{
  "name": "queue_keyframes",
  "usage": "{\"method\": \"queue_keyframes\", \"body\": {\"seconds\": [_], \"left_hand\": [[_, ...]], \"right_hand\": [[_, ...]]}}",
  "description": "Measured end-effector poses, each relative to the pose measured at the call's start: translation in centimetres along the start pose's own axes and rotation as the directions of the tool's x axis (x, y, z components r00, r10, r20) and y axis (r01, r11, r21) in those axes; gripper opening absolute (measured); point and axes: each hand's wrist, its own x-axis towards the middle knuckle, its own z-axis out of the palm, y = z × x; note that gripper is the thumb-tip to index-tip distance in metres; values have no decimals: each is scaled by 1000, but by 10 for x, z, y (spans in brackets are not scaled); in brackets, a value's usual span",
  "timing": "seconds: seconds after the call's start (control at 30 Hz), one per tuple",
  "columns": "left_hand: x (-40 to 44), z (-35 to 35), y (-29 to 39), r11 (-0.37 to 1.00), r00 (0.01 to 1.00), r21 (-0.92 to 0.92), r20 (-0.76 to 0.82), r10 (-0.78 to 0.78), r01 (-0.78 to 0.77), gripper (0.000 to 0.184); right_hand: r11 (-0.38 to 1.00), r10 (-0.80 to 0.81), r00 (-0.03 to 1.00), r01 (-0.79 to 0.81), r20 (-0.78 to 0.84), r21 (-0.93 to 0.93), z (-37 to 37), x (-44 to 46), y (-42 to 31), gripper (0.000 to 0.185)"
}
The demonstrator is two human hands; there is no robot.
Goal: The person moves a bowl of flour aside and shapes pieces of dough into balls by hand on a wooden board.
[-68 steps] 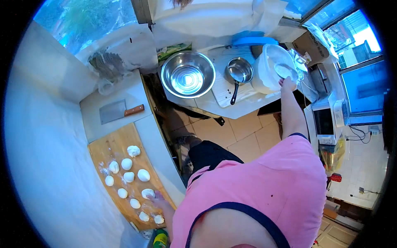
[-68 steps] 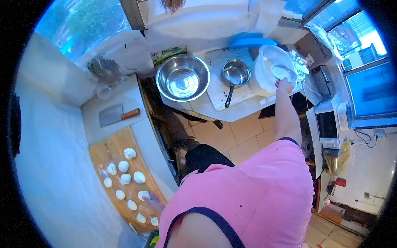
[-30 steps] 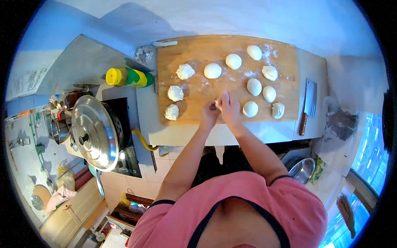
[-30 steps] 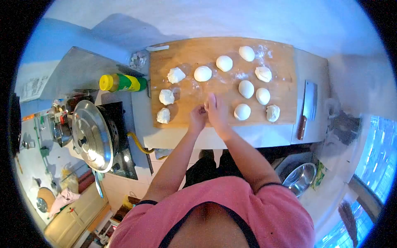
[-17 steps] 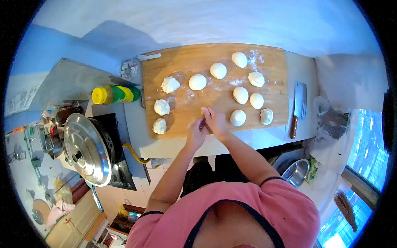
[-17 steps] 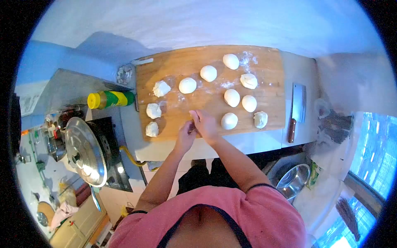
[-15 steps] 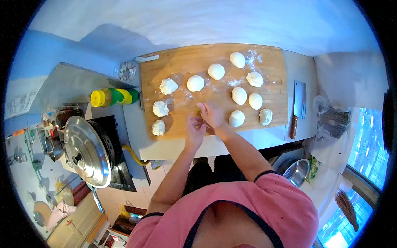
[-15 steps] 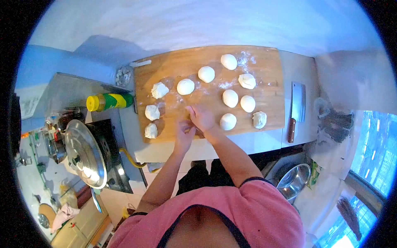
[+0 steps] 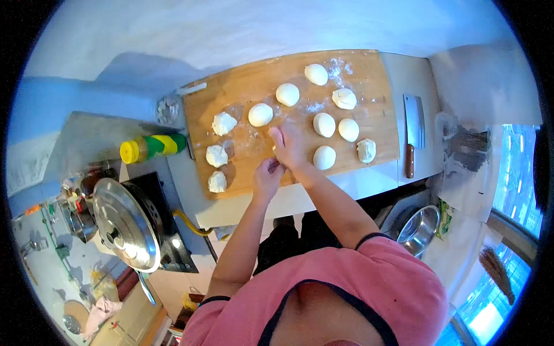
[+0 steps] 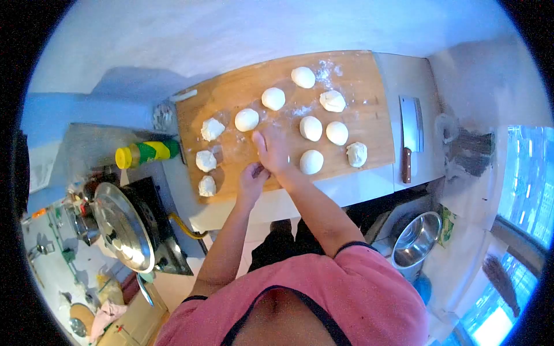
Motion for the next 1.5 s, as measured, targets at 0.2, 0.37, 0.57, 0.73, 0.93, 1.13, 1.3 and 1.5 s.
{"method": "queue_keyframes", "body": {"seconds": [0.2, 0.37, 0.57, 0.73, 0.93, 1.13, 1.3, 1.5], "left_hand": [[-17, 7, 8, 960, 998, 271, 23, 58, -62, 23], [6, 6, -1, 847, 996, 527, -16, 87, -66, 29], [4, 11, -8, 927, 993, 373, -79, 83, -48, 24], [15, -2, -5, 976, 997, 202, 45, 70, -77, 19], [14, 4, -10, 968, 989, 204, 58, 136, -145, 17], [16, -4, 14, 821, 981, 537, 122, 153, -195, 17], [23, 6, 29, 951, 993, 286, 29, 117, -121, 22], [12, 8, -1, 913, 989, 386, 108, 98, -132, 30]], "right_hand": [[999, 13, 1000, -12, 19, -41, 4, -16, 19, 34], [940, 116, 987, -144, 107, 309, -8, -26, 4, 33], [933, 225, 974, -216, 1, 287, 22, 4, 27, 39], [811, 316, 942, -205, -116, 548, -3, -27, -6, 33], [962, -80, 997, 80, 8, -262, 1, 8, 13, 32], [978, -97, 992, 78, -86, -195, -2, -21, -6, 33], [996, 66, 997, -64, -40, 62, 6, 13, 21, 33], [984, -68, 993, 83, -94, 156, -8, -18, 2, 30]]}}
